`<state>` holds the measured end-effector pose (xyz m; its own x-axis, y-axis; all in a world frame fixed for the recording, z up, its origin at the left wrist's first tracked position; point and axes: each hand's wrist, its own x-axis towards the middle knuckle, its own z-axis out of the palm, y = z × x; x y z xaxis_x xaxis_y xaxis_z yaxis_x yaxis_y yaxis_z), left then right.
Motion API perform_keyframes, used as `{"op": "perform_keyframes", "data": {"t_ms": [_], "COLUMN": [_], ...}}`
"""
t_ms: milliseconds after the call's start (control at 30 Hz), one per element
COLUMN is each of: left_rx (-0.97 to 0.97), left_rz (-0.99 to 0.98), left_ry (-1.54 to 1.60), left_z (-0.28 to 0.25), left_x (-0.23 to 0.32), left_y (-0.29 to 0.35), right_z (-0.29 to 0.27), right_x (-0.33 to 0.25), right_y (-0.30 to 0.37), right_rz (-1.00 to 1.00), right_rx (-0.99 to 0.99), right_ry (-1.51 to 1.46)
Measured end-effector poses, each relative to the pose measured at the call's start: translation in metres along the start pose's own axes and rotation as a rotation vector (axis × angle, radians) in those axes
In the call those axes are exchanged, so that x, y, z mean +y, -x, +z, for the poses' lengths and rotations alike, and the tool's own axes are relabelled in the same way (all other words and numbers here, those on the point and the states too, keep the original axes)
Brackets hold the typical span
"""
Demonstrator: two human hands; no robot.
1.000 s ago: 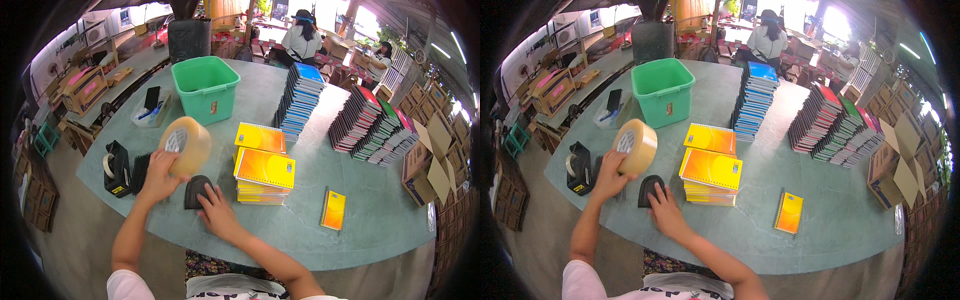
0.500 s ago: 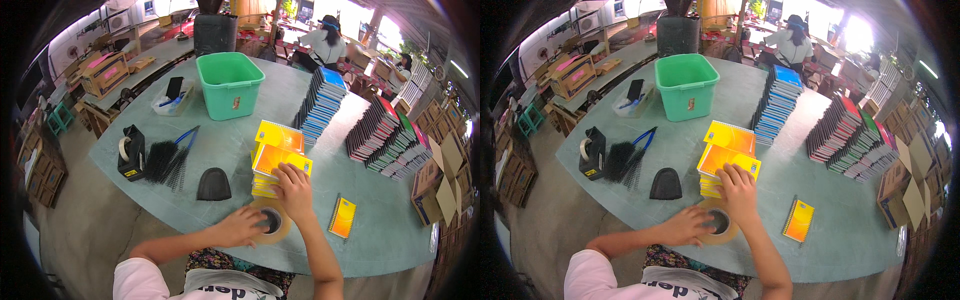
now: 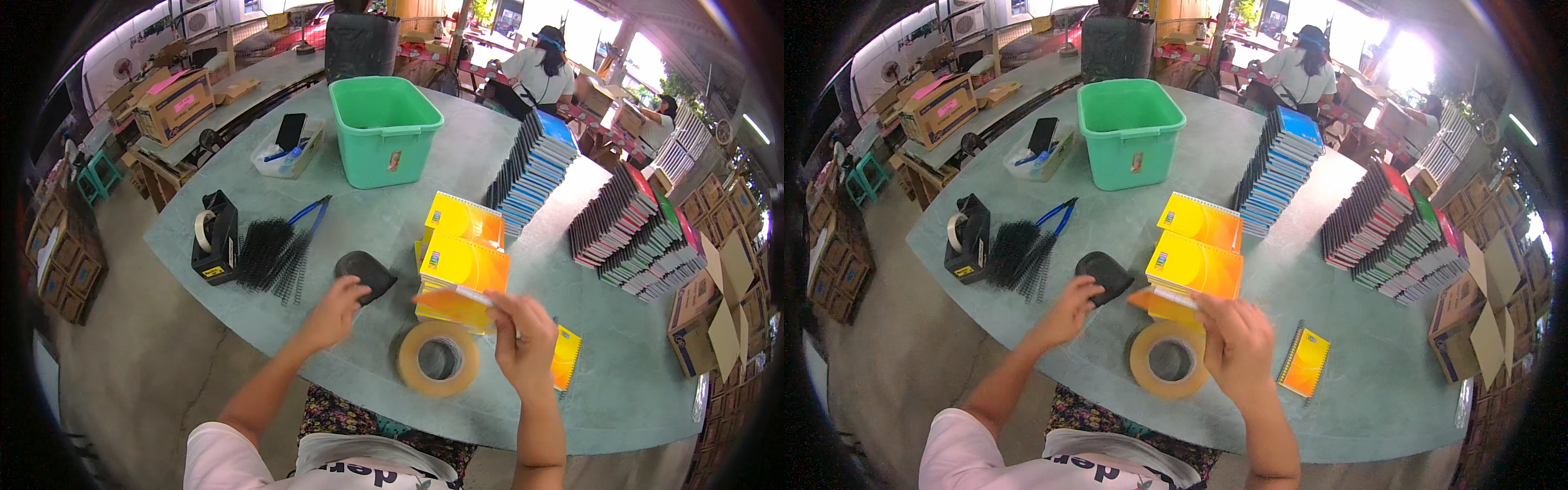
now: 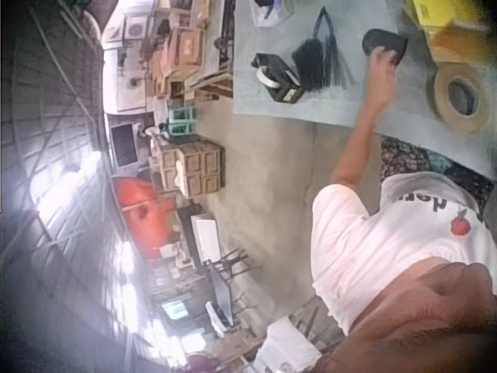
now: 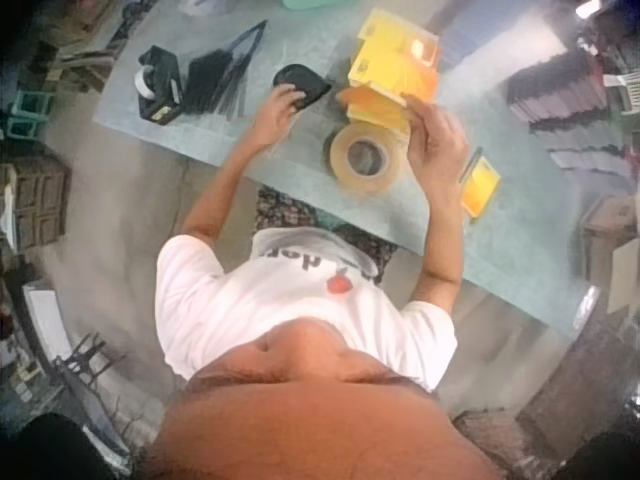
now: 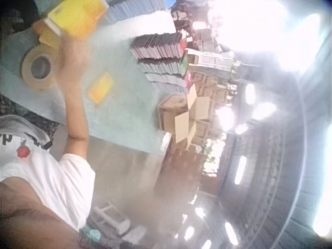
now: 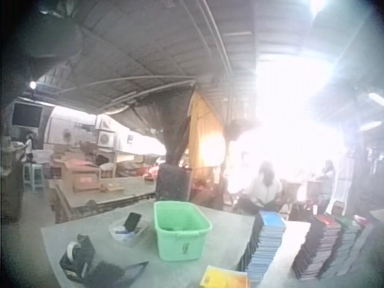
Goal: The person trims the excess plastic from the spiral bindings of notebooks using wire cutters, stacks them, and places them into a cardboard box.
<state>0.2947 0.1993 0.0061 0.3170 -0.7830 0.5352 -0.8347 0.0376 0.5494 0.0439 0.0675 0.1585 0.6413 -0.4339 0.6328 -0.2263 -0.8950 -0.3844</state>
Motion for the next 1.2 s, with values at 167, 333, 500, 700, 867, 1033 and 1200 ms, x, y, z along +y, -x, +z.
{"op": "perform_keyframes", "data": {"t_ms": [167,333,500,700,867,1033,1200], "left_rx": [0.099,-0.012,-0.175,-0.142,0.027,-0.101,-0.680], "left_rz": [-0.421,-0.529,-0.435,-0.439,-0.398,-0.207,-0.107], "left_ry": [-0.394,-0.627,-0.788,-0.791,-0.675,-0.553,-0.306], "left_z": [-0.022,-0.029,-0.031,-0.041,-0.056,-0.034,0.009], "left_x": [-0.071,-0.087,-0.098,-0.106,-0.073,-0.002,0.085], "left_y": [-0.021,-0.029,-0.038,-0.035,-0.040,-0.026,-0.006], "right_z": [0.017,0.040,0.055,0.064,0.063,0.079,0.085], "right_x": [0.004,0.010,0.013,0.010,0.009,0.009,0.004], "right_y": [0.042,0.047,0.041,0.037,0.034,0.032,0.028], "right_rz": [0.077,0.124,0.164,0.190,0.207,0.166,0.160], "right_rx": [-0.232,-0.317,-0.383,-0.293,-0.256,-0.353,-0.407], "right_ry": [0.006,0.096,0.159,0.032,0.023,0.167,0.212]}}
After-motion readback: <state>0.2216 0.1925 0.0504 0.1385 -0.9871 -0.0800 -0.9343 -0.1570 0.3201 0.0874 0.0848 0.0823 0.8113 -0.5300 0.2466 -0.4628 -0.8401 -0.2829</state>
